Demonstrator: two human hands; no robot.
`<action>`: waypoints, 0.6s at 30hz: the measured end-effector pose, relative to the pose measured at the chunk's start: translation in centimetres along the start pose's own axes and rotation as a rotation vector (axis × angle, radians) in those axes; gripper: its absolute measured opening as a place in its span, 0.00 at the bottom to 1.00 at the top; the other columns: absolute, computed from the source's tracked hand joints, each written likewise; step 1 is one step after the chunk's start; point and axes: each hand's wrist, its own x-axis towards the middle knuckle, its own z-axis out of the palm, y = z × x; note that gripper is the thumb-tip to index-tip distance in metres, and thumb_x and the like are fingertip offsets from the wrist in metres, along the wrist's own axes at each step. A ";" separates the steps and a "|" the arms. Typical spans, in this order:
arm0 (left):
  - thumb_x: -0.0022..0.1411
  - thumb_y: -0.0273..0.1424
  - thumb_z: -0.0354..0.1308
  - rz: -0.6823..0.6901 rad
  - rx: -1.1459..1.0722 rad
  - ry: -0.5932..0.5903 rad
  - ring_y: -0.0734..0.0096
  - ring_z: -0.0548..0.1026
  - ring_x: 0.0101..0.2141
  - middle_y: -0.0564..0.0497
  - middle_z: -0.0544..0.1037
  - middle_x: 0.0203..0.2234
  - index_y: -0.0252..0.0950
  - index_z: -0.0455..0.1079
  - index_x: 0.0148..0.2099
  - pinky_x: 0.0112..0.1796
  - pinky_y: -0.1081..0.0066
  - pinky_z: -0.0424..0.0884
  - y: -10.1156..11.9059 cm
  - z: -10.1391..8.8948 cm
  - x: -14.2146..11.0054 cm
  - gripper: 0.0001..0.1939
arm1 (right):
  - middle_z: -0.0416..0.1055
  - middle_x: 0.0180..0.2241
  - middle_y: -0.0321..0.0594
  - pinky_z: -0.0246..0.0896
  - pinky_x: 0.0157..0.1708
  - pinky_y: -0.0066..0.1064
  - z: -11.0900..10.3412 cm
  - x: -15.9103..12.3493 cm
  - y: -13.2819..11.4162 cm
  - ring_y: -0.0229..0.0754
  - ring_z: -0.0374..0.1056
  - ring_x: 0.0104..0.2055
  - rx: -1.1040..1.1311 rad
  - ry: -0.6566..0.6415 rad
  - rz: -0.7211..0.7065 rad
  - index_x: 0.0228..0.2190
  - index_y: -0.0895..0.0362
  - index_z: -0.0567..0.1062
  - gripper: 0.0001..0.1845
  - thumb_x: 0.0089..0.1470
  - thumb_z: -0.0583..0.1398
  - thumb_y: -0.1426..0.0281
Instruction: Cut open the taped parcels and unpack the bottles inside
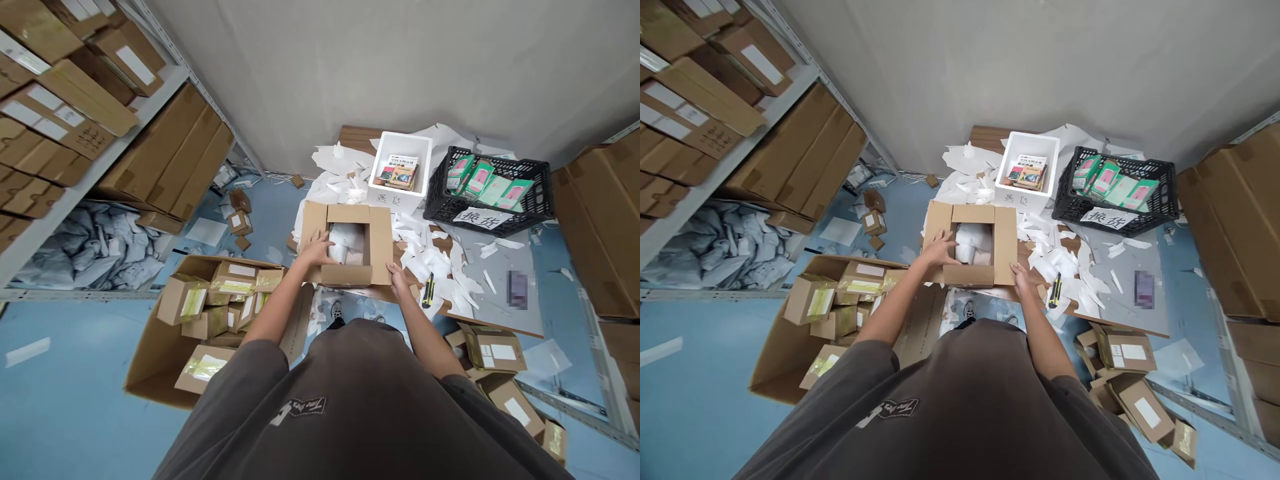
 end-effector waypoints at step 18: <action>0.64 0.44 0.71 0.087 0.052 0.281 0.33 0.44 0.78 0.45 0.65 0.75 0.41 0.84 0.40 0.69 0.23 0.30 0.3 11.5 -7.8 0.12 | 0.74 0.59 0.56 0.59 0.68 0.43 10.7 3.1 -6.1 0.54 0.65 0.65 -1.454 -0.236 -0.638 0.58 0.61 0.78 0.26 0.60 0.56 0.77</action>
